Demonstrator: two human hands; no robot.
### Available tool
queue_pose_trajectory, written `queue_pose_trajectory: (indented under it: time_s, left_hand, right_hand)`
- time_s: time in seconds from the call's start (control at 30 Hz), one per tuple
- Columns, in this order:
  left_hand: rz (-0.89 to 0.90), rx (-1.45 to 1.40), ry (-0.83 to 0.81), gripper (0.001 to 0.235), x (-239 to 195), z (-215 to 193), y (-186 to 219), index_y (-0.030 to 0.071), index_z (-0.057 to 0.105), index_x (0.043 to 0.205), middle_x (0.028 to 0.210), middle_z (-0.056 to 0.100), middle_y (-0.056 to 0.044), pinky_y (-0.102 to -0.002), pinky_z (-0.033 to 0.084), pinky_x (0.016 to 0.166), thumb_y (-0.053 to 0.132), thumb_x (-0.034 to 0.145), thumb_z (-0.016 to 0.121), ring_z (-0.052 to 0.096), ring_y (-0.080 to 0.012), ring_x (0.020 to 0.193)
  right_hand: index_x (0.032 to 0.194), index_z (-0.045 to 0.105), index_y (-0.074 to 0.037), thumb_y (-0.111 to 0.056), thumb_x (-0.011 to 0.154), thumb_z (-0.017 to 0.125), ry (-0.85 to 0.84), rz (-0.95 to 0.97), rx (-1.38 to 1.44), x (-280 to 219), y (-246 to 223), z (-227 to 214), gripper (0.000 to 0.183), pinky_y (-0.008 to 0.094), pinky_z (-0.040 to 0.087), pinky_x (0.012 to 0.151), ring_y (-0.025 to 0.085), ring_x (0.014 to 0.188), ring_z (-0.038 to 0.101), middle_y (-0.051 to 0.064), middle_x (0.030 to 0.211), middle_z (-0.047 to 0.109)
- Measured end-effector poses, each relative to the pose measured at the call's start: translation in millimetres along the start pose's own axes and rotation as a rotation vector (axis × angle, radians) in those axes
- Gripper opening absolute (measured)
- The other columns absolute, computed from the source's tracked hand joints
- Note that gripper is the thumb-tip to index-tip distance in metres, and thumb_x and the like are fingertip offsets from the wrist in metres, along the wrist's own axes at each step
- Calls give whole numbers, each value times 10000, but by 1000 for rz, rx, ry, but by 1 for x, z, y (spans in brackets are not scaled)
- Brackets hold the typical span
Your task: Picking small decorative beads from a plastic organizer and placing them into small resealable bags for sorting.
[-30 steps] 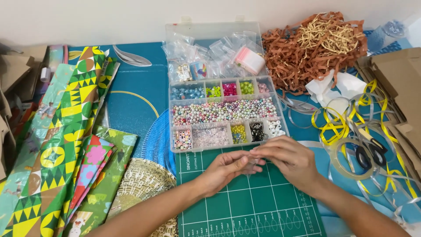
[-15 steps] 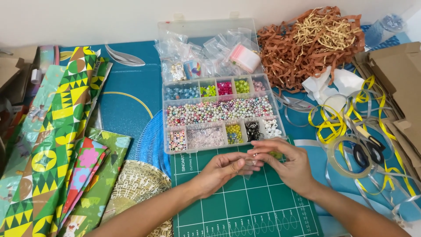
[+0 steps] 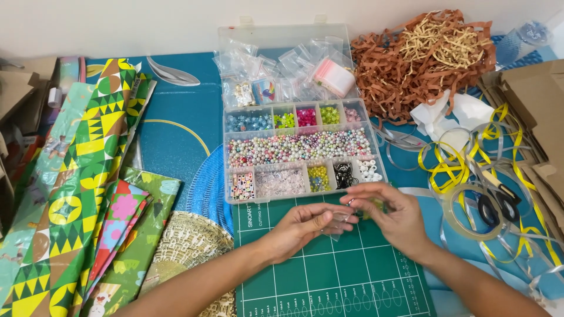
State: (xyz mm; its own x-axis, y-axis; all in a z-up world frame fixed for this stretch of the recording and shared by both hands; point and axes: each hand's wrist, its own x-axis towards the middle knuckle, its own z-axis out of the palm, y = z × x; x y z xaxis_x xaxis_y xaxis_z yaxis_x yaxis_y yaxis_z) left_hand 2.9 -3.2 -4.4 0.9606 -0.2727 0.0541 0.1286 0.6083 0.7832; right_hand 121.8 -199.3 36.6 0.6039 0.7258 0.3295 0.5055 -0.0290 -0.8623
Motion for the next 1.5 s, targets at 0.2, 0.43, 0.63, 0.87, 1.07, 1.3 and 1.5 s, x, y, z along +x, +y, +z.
queue_pose_trajectory:
  time_s: [0.2, 0.43, 0.63, 0.87, 1.07, 1.3, 1.5]
  left_hand:
    - [-36, 3, 22, 411, -1, 1, 2, 47, 597, 1400, 1377, 653, -169, -415, 512, 1110, 273, 1060, 550, 651, -274, 1242]
    - [-34, -11, 27, 400, -1, 1, 5, 42, 600, 1397, 1369, 656, -165, -421, 514, 1115, 253, 1061, 553, 649, -280, 1236]
    - [-36, -25, 19, 415, -1, 0, 2, 57, 598, 1399, 1377, 652, -162, -433, 509, 1117, 274, 1046, 577, 646, -285, 1242]
    - [-30, -36, 30, 394, 1, 0, 6, 60, 604, 1395, 1374, 658, -159, -415, 517, 1099, 248, 1051, 566, 653, -278, 1233]
    - [-14, -26, 44, 421, -1, -2, 0, 63, 599, 1398, 1373, 653, -180, -445, 506, 1107, 282, 1039, 577, 649, -302, 1237]
    - [67, -94, 28, 384, 0, -8, -4, 19, 630, 1354, 1325, 667, -225, -469, 505, 1144, 262, 1063, 572, 641, -352, 1267]
    - [51, -104, 56, 405, 0, -9, -6, 36, 608, 1389, 1325, 670, -217, -472, 515, 1124, 263, 1055, 578, 661, -342, 1231]
  right_hand:
    - [998, 779, -26, -27, 899, 775, 142, -369, -462, 61, -11, -20, 99, 304, 604, 865, 193, 905, 756, 87, 995, 781]
    - [995, 806, -82, -123, 908, 794, 141, -202, -523, 88, 11, -23, 97, 263, 637, 720, 134, 816, 735, 58, 943, 776]
    - [893, 801, -117, -180, 869, 856, 144, -177, -617, 87, 19, -27, 87, 252, 574, 697, 82, 700, 678, -1, 859, 758]
    - [946, 796, -119, -184, 893, 771, 92, -76, -360, 64, -13, -37, 88, 239, 611, 772, 103, 819, 754, 0, 923, 798]
    - [1112, 730, -39, -90, 875, 730, -137, 51, 107, 39, -24, -11, 242, 299, 673, 859, 212, 908, 821, 114, 967, 820]
    - [1260, 658, -20, -167, 939, 655, -179, 84, 123, 31, -25, 5, 352, 312, 660, 924, 207, 1005, 806, 101, 1079, 810]
    - [1102, 781, -135, -228, 962, 643, -196, -68, -100, 32, -13, 5, 217, 377, 410, 1079, 172, 1192, 681, 6, 1187, 785]
